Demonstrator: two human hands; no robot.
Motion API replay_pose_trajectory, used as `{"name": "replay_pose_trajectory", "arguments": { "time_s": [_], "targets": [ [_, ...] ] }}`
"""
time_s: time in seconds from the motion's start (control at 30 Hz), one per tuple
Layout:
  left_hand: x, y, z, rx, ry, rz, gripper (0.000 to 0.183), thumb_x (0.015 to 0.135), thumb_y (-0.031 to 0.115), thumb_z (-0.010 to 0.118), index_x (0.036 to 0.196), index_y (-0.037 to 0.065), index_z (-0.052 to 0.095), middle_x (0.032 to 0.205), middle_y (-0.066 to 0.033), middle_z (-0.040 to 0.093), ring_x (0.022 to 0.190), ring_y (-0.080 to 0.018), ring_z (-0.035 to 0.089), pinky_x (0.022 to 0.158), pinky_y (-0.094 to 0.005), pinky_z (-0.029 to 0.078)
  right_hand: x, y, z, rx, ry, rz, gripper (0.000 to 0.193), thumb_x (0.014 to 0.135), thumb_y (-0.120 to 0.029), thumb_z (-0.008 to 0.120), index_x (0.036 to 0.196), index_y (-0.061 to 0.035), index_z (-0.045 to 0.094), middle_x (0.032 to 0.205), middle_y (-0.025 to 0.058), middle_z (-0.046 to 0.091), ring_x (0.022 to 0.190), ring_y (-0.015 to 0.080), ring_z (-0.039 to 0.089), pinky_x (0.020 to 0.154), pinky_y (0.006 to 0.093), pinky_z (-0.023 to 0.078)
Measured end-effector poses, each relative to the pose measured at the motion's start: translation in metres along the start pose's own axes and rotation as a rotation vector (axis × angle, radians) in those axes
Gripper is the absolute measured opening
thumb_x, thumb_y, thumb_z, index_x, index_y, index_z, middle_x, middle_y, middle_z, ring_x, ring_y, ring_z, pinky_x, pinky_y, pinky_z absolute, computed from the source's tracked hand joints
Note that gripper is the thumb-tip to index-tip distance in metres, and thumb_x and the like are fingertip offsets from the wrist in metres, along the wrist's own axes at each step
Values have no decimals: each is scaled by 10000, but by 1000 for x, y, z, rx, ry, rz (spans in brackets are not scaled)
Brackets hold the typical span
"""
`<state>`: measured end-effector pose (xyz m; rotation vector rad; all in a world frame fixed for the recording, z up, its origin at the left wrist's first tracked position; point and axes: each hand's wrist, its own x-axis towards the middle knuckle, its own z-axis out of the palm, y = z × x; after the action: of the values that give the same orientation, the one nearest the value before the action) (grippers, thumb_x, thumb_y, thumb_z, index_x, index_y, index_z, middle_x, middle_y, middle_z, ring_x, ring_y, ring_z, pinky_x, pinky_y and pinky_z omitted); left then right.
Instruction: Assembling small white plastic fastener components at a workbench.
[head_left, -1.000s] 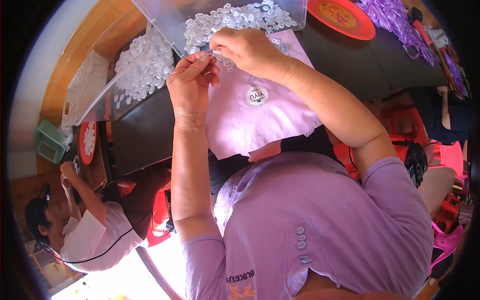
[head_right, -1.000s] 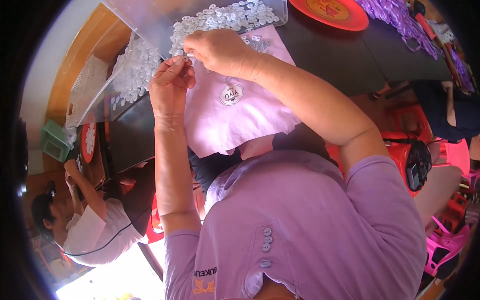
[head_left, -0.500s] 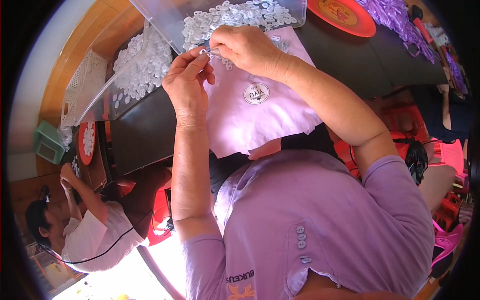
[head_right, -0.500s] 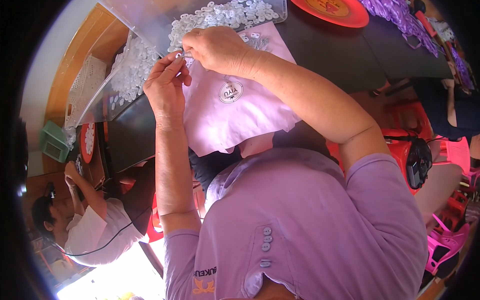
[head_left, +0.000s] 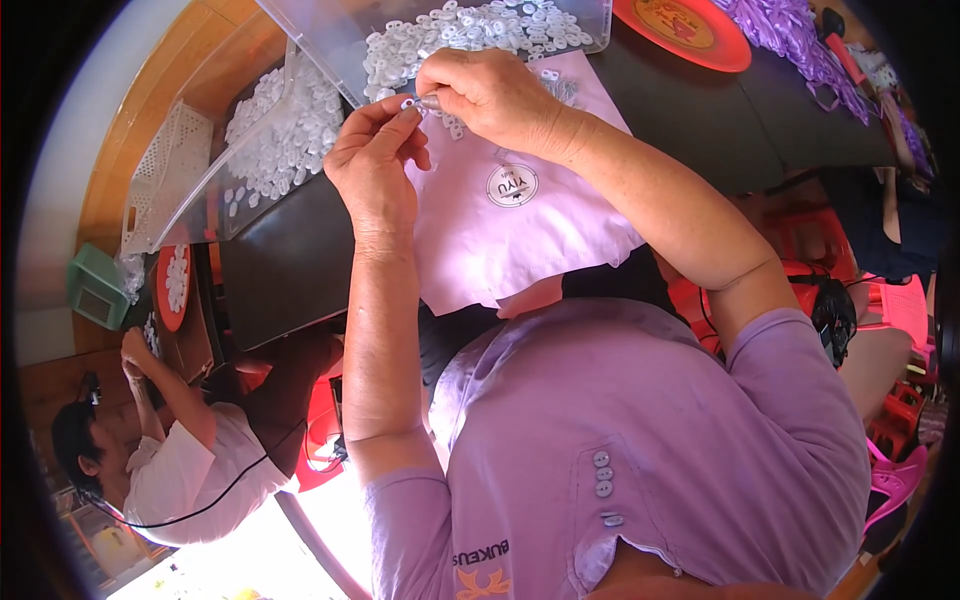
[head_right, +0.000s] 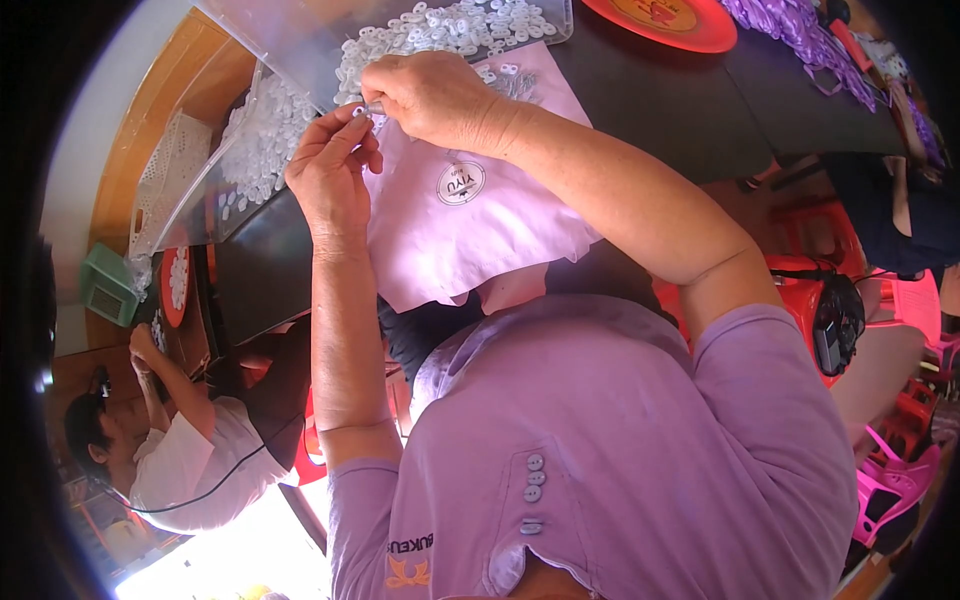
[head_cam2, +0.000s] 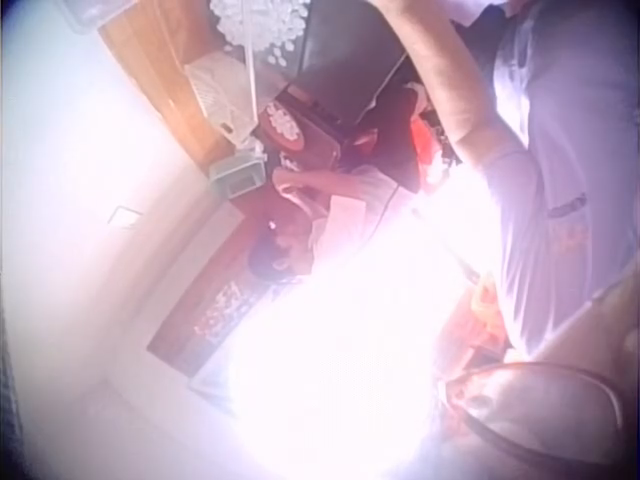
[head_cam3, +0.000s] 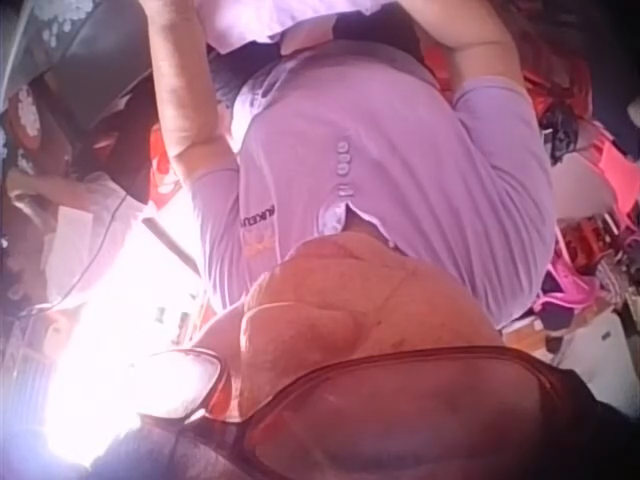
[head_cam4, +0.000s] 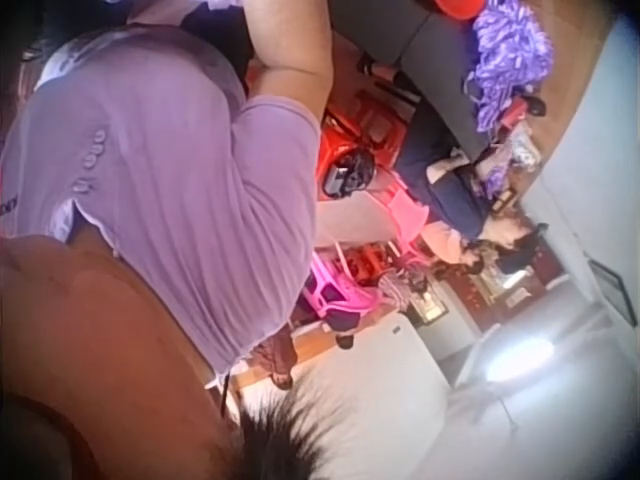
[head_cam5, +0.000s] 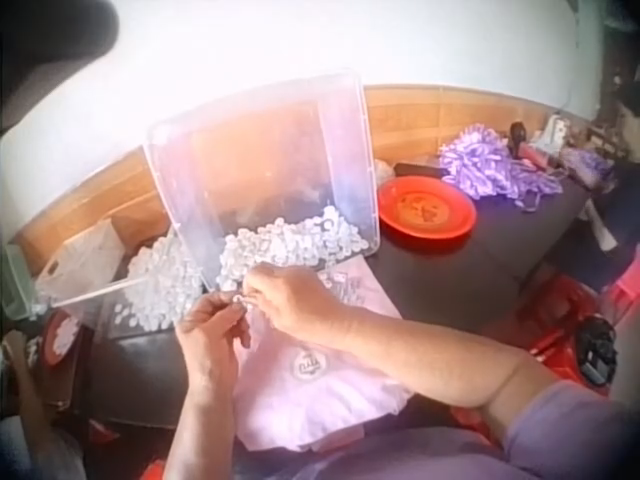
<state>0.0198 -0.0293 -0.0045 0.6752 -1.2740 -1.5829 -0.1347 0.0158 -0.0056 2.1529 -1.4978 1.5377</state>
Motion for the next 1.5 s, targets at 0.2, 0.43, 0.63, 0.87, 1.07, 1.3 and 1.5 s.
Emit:
{"name": "replay_pose_trajectory", "arguments": {
  "time_s": [0.2,0.43,0.63,0.87,1.07,1.3,1.5],
  "targets": [
    [-3,-1,2,48,5,51,105,831,-62,623,931,-86,645,722,-101,619,540,-145,549,454,-251,423,-1,-5,-3,22,-81,94,38,843,-88,559,871,-68,574,782,94,651,749,334,635,649,452,476],
    [-5,-1,4,112,23,89,89,824,-69,623,910,-83,645,717,-95,616,519,-134,523,454,-239,393,-4,-3,5,100,-127,229,118,839,-158,604,860,-42,607,678,133,635,694,336,629,634,439,469],
    [-3,-1,3,128,11,82,92,839,-63,612,924,-83,641,735,-90,611,548,-126,526,471,-237,401,-3,-3,4,338,-144,404,156,836,-185,623,824,-30,620,678,132,635,656,298,627,614,408,462],
    [-3,0,5,75,15,69,103,852,-54,607,948,-80,633,762,-96,612,601,-130,552,497,-255,445,-3,-2,5,251,-81,296,138,853,-173,605,837,-36,612,687,125,639,678,306,633,635,413,476],
    [0,0,-2,22,-2,-7,110,863,-42,611,965,-82,624,795,-113,626,626,-155,582,489,-269,454,-3,0,5,152,-68,196,86,856,-113,593,858,-28,582,702,106,617,672,274,606,627,392,472],
    [0,-3,-1,45,-7,-9,108,869,-33,612,961,-89,619,789,-117,627,614,-162,584,475,-273,447,-5,0,3,-11,-32,64,43,834,-38,584,863,-28,554,740,108,621,661,282,622,604,385,478],
    [-3,-5,0,160,-4,21,94,869,-29,612,939,-92,612,743,-109,622,563,-142,557,456,-244,412,-7,0,12,-71,-60,18,51,826,-54,591,860,-35,559,708,107,620,634,317,615,597,411,472]
  ]
}}
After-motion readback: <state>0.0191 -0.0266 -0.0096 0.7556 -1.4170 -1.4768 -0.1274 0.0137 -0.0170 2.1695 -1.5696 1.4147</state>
